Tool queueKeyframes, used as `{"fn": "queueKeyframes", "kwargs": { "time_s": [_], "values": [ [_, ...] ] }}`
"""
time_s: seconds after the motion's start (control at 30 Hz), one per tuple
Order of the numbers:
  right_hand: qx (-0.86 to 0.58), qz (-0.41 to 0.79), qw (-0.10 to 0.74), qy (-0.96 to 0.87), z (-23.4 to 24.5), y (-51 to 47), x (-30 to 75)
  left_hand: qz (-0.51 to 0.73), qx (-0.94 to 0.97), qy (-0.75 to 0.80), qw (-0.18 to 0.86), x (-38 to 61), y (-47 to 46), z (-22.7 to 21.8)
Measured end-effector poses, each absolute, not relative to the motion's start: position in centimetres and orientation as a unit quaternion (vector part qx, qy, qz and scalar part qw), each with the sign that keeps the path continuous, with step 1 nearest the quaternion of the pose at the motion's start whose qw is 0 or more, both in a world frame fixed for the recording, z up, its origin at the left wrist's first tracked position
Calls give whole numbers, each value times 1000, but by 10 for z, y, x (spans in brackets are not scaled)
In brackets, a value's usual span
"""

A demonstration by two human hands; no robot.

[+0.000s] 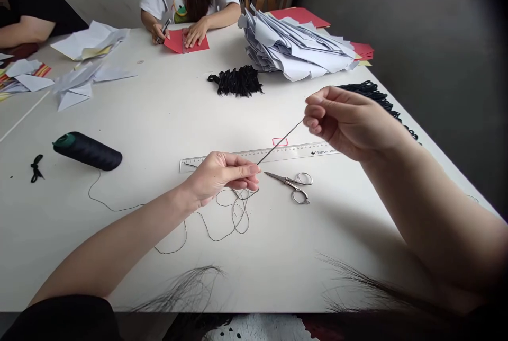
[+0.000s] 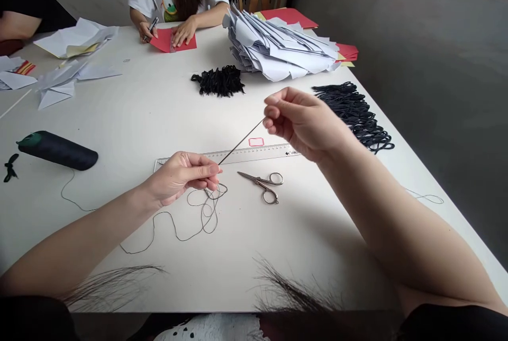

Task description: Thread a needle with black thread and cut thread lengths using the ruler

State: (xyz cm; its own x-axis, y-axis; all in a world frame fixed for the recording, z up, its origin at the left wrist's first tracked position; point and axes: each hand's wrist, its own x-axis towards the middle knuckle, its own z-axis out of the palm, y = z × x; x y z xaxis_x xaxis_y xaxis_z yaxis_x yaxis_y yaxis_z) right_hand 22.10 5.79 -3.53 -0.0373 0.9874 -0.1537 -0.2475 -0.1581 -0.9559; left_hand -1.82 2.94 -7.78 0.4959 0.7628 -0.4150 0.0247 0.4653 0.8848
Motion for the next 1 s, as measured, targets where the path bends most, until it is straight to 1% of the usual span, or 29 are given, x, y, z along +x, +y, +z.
{"fn": "queueKeyframes", "kwargs": {
  "time_s": [0.13, 0.2, 0.37, 0.47, 0.57, 0.67, 0.73, 0.77, 0.8, 0.87, 0.93, 0.97, 1.0],
  "values": [
    [-524, 503, 583, -364, -31, 73, 233, 261, 450, 446, 729, -19, 33, -81],
    [-543, 462, 604, -356, -31, 81, 241, 258, 454, 450, 725, -19, 35, -82],
    [-549, 359, 642, -397, -37, 97, 261, 237, 483, 459, 706, -21, 38, -85],
    [-562, 280, 666, -402, -41, 105, 271, 224, 495, 462, 700, -22, 40, -87],
    [-542, 194, 692, -435, -47, 109, 276, 220, 492, 465, 703, -22, 41, -89],
    [-512, 132, 684, -502, -54, 110, 273, 216, 498, 467, 698, -23, 41, -89],
    [-505, 132, 651, -551, -59, 107, 268, 209, 510, 465, 693, -23, 41, -88],
    [-508, 144, 618, -583, -61, 105, 265, 206, 517, 462, 691, -23, 40, -87],
    [-517, 161, 568, -620, -63, 102, 262, 204, 522, 459, 690, -23, 39, -87],
    [-556, 162, 424, -697, -64, 94, 256, 203, 527, 453, 690, -23, 38, -86],
    [-604, 92, 285, -739, -65, 84, 249, 209, 527, 450, 690, -22, 37, -85],
    [-616, 53, 253, -744, -66, 78, 244, 213, 526, 449, 690, -22, 37, -86],
    [-616, 32, 251, -746, -67, 73, 239, 218, 526, 449, 688, -22, 37, -86]
  ]
}}
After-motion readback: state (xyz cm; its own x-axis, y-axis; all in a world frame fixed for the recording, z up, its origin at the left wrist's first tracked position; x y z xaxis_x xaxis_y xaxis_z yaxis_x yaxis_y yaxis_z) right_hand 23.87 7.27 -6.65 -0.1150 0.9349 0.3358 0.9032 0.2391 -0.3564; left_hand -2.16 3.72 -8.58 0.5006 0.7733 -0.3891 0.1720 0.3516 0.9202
